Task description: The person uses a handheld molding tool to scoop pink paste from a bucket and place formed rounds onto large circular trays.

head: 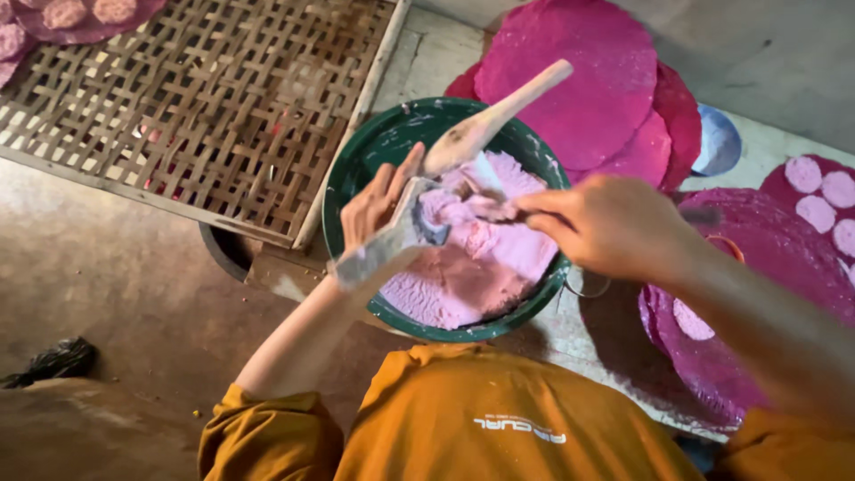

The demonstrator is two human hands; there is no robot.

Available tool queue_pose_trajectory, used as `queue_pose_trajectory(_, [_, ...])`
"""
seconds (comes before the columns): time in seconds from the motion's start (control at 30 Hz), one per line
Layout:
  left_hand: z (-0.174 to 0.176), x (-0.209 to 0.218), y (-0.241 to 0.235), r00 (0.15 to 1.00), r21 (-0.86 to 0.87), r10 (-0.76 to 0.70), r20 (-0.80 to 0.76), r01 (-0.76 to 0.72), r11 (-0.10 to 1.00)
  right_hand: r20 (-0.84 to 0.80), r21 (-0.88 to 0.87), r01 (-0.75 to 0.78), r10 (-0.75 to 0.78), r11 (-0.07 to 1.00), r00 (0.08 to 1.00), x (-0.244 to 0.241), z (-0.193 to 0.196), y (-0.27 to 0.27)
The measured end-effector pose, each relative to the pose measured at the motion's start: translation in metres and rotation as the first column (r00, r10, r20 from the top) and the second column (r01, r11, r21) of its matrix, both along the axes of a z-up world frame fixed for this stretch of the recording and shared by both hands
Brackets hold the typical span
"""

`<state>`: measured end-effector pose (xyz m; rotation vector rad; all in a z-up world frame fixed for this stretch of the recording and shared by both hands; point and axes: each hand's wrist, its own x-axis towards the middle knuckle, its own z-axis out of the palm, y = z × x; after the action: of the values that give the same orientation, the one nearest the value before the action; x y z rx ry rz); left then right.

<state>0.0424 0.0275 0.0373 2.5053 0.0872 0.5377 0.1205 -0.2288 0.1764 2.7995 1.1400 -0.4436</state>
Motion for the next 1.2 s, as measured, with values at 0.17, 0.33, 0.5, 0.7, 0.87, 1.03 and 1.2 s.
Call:
queue_pose_trajectory(0.17, [-0.034,0.004,-0.034,0.960,-0.245,-0.187,0.210,0.237,0.940,0.483,-0.196,-0.472,0.503,0.860,0.716,-0.038,-0.025,0.039])
queue_pose_trajectory(0.33, [-0.077,-0.001,-0.033,0.955,-0.588,-0.261,0.138,-0.134,-0.798,0.441,-0.184,-0.570,0.586,0.800,0.680,-0.051,-0.006,0.020])
queue_pose_trajectory(0.5, [-0.059,0.006,0.000,0.909,-0.445,-0.234,0.344,-0.061,-0.893,0.355,-0.134,-0.450,0.466,0.883,0.810,-0.048,0.057,0.004])
queue_pose_trajectory(0.7, [-0.021,-0.004,-0.036,0.913,-0.838,-0.255,0.318,0.396,0.375,0.434,-0.217,-0.515,0.554,0.829,0.710,-0.054,-0.003,0.042])
queue_pose_trajectory(0.87, [0.002,-0.019,-0.009,0.965,-0.026,-0.211,0.155,0.218,0.976,0.309,-0.187,-0.446,0.483,0.875,0.819,-0.059,0.052,0.009])
queue_pose_trajectory(1.03, [-0.003,-0.022,-0.017,0.991,-0.025,-0.128,-0.045,0.127,0.992,0.322,-0.264,-0.408,0.479,0.874,0.817,-0.060,0.044,0.009])
queue_pose_trajectory(1.2, [-0.017,-0.014,-0.041,0.980,-0.068,-0.167,0.112,0.175,0.982,0.442,-0.237,-0.456,0.513,0.858,0.736,-0.065,-0.031,0.040])
